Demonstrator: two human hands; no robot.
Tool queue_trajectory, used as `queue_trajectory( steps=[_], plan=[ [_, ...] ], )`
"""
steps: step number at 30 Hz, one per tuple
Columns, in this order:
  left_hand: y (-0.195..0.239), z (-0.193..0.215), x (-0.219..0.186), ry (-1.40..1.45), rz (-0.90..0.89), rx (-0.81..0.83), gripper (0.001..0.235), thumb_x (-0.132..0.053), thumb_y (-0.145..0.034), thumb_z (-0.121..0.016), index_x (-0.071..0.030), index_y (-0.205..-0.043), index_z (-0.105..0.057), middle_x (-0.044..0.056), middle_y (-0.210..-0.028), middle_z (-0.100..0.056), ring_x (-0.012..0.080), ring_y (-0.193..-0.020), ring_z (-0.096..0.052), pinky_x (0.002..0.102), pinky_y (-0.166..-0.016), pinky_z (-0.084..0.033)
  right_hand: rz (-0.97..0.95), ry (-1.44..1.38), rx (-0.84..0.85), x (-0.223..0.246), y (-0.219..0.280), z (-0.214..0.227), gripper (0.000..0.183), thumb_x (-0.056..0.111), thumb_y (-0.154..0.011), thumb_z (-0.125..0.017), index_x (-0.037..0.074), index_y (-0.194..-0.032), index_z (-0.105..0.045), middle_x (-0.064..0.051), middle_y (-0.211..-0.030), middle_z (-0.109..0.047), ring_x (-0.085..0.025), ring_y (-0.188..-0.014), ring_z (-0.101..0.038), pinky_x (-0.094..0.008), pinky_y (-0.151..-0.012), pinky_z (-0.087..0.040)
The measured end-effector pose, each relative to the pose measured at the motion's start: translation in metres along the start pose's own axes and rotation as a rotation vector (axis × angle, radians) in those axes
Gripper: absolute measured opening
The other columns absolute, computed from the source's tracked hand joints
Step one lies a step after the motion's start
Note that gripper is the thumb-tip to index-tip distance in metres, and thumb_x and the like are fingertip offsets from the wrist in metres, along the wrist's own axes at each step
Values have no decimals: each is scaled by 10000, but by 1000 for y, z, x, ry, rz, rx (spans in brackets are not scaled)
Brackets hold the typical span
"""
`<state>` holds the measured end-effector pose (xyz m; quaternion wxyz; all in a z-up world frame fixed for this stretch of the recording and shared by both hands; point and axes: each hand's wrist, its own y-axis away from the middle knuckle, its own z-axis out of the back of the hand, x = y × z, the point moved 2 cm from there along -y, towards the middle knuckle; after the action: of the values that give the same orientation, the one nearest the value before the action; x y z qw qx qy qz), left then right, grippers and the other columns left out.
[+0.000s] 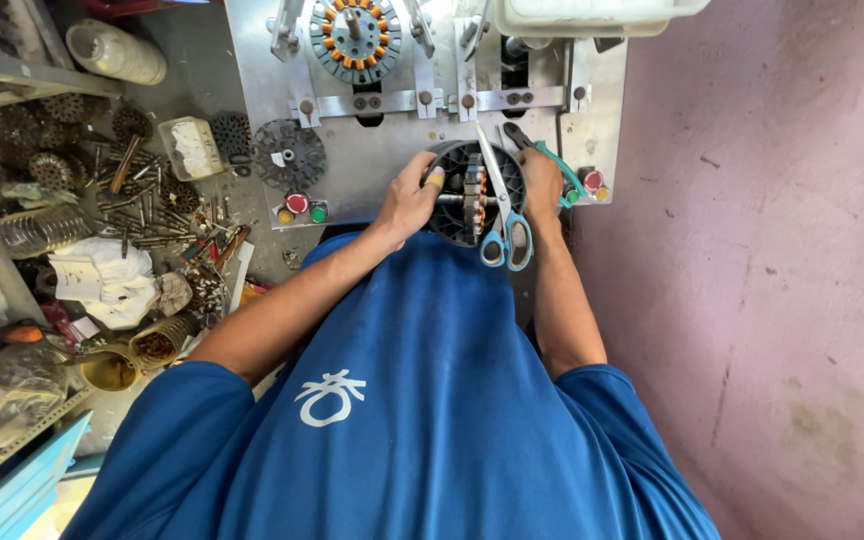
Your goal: The person threads wires and secures tape onto a motor stator by hand using scissors to trim excess materials.
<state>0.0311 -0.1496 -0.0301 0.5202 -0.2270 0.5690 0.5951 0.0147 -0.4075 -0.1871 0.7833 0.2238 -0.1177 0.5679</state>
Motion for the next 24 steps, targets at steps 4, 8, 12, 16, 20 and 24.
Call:
queue_trajectory(
  steps=[4,8,12,16,20,24],
  plan=[
    [-14,-11,5,27,-14,15,346,-261,-990,-568,-90,-1290,-593,190,-1160,-710,318,-1057,-691,395,-909,-518,-127,-268,-140,-26,39,37,185,194,-853,-724,35,-945,-747,-156,-846,-755,-278,-760,-729,-381,-708,-553],
    [-36,-26,0,-20,-127,-11,349,-262,-989,-578,-85,-1288,-601,202,-1180,-706,350,-1091,-671,415,-930,-507,-211,-665,-241,-52,79,60,137,72,-895,-772,-40,-896,-693,-104,-804,-701,-159,-726,-627,-265,-646,-510],
    [-48,-38,-5,114,-83,38,346,-248,-979,-552,-86,-1280,-600,194,-1158,-717,327,-1081,-690,410,-932,-514,-327,-1035,-166,-41,112,69,129,-16,-900,-744,-33,-972,-638,-104,-855,-681,-182,-719,-648,-292,-628,-542],
    [-59,-44,-11,118,-66,52,355,-271,-983,-555,-91,-1286,-595,181,-1149,-716,315,-1071,-684,407,-926,-509,-463,-1117,6,0,142,57,213,-105,-871,-628,-63,-1080,-630,-157,-915,-717,-246,-748,-737,-363,-659,-639],
    [-61,-33,-4,161,-103,112,387,-377,-957,-613,-71,-1194,-618,127,-1099,-739,254,-1022,-707,379,-900,-530,-408,-1042,321,29,151,34,208,-99,-899,-657,-86,-1104,-624,-174,-948,-699,-258,-764,-732,-357,-673,-646],
    [-60,0,22,156,-41,93,382,-376,-935,-701,-54,-1129,-632,113,-1023,-739,212,-971,-709,350,-869,-551,-373,-1213,434,68,141,-1,268,-99,-888,-657,-73,-1150,-604,-178,-974,-692,-251,-781,-727,-343,-663,-624]
  ],
)
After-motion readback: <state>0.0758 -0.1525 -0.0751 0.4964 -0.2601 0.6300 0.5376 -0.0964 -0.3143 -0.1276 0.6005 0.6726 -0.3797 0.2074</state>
